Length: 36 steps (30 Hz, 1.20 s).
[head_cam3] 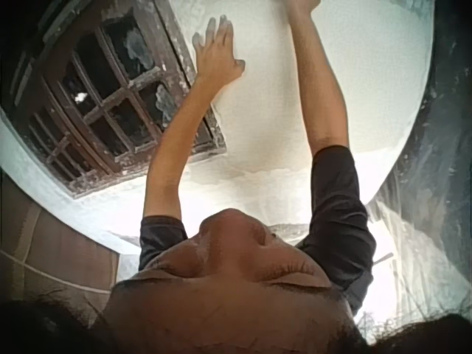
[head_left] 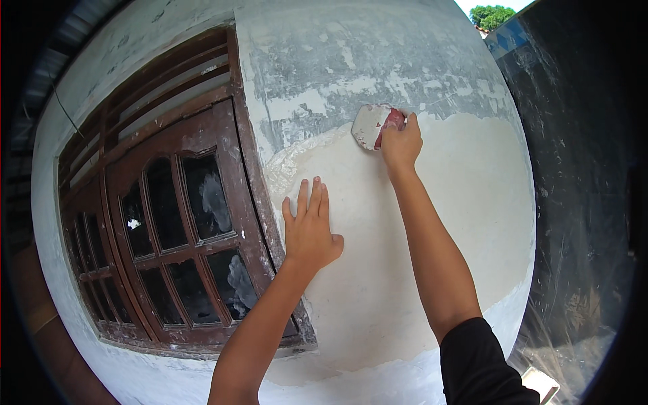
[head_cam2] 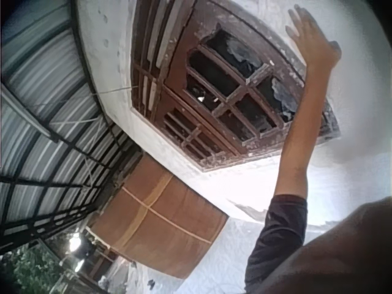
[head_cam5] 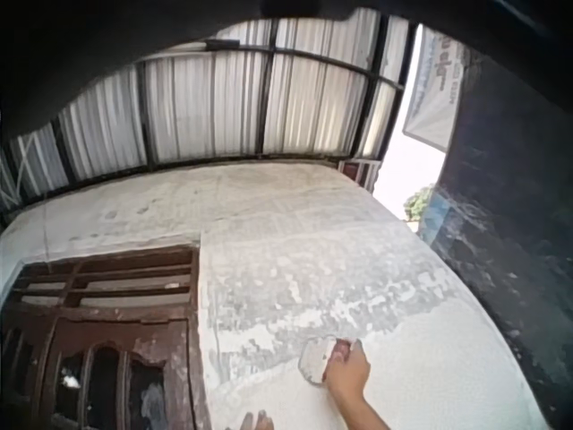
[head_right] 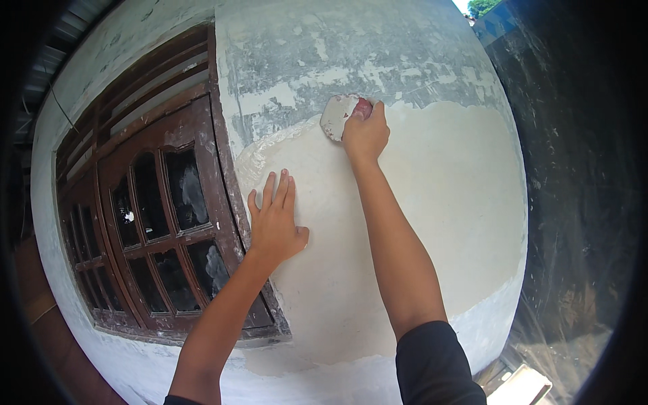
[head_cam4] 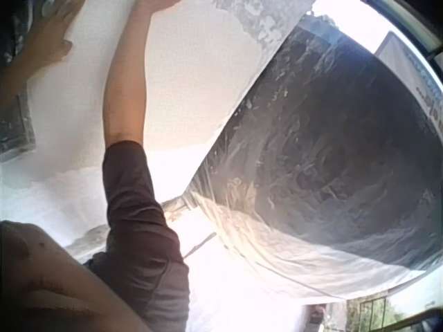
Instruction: The person applies wall filler to a wall surface near a window frame using a scraper.
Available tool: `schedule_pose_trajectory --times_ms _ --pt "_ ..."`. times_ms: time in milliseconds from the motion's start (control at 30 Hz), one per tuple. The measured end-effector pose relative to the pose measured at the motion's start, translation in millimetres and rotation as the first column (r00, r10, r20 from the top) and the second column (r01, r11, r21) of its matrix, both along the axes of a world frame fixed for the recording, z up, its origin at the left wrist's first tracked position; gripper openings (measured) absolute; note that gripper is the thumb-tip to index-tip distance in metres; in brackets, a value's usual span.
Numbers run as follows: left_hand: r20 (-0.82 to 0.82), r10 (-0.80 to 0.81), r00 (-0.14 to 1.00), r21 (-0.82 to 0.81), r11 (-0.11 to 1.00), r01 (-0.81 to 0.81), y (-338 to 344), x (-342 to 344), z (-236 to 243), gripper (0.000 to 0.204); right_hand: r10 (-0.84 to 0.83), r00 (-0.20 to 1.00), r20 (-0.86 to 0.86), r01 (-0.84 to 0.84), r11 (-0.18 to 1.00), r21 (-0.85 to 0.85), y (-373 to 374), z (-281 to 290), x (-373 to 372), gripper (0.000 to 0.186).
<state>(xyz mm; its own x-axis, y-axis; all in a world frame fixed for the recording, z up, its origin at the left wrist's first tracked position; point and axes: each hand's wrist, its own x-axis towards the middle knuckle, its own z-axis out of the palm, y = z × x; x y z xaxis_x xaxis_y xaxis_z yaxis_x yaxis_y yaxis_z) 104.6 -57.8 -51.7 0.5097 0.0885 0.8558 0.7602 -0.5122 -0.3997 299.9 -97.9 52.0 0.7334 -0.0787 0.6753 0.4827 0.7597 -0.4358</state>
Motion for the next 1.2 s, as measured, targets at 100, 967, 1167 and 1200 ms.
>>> schedule_pose_trajectory --times_ms 100,967,1167,1200 --pt "-0.004 -0.008 1.000 0.007 1.000 0.008 0 1 -1 0.095 0.086 0.984 0.158 -0.101 0.991 0.092 11 0 -4 0.036" --pt "0.006 -0.031 1.000 -0.001 1.000 0.031 3 1 -3 0.096 -0.043 0.776 0.629 0.145 0.983 -0.113 8 29 -10 0.040" --pt "0.018 -0.047 0.999 0.017 0.999 0.047 6 2 -3 0.095 -0.348 0.879 0.326 0.394 0.915 -0.086 -6 31 7 0.038" --pt "0.016 -0.053 0.998 0.017 0.998 0.053 6 1 -4 0.094 -0.229 0.890 0.393 0.267 0.963 -0.042 0 30 5 0.038"
